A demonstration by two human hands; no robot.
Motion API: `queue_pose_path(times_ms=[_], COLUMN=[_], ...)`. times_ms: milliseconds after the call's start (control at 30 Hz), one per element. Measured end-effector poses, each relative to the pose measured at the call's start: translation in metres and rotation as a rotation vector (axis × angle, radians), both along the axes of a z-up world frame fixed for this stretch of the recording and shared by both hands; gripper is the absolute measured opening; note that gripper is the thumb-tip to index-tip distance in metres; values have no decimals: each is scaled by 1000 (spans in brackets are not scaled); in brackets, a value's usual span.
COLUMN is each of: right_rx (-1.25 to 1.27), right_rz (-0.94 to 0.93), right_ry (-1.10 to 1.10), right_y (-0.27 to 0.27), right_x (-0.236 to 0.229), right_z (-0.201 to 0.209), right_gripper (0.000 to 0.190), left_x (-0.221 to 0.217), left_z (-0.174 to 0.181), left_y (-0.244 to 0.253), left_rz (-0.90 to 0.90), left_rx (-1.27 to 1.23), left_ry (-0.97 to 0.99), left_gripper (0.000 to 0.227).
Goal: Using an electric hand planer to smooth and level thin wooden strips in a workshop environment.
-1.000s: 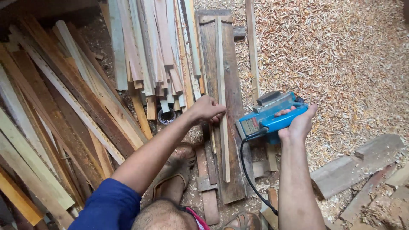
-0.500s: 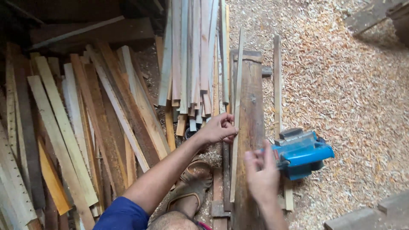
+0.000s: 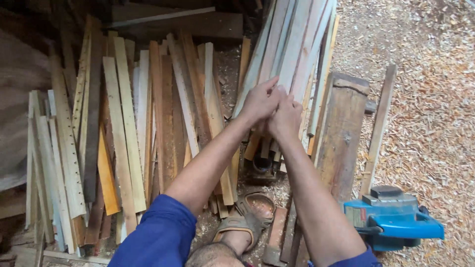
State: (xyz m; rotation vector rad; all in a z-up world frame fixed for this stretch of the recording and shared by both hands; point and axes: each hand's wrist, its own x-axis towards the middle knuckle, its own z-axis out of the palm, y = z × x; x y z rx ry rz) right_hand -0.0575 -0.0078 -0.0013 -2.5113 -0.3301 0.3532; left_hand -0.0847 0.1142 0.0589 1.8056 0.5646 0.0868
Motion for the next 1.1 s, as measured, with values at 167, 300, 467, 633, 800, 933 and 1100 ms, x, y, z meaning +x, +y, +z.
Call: queue_pose_path(times_ms=[167, 300, 467, 633, 800, 933, 1100], right_rx=[-157, 205, 376, 391, 341, 450, 670], right_rz=[150, 172, 162, 196, 152, 102, -70], right_ry=[-82, -376, -134, 85, 303, 383, 210], right_y=[11, -8, -14, -11, -2, -8, -87], right_x=[-8, -60, -143, -195, -225, -232, -237], right_z=[38, 64, 68, 44, 61, 111, 95], right_gripper=[60, 40, 38, 39, 63, 80, 38], left_x=[-58, -116, -153, -155, -178, -156, -125], left_z=[-18, -32, -52, -78, 54, 3, 44], left_y=[14, 46, 76, 90, 37, 11, -60], left_rz=[154, 325, 300, 301, 450, 476, -72], left_rx=[193, 906, 773, 686, 215, -87, -308], left_ry=[-145, -19, 478, 455, 164, -153, -147], left_gripper=[33, 25, 60, 34, 24, 16, 84])
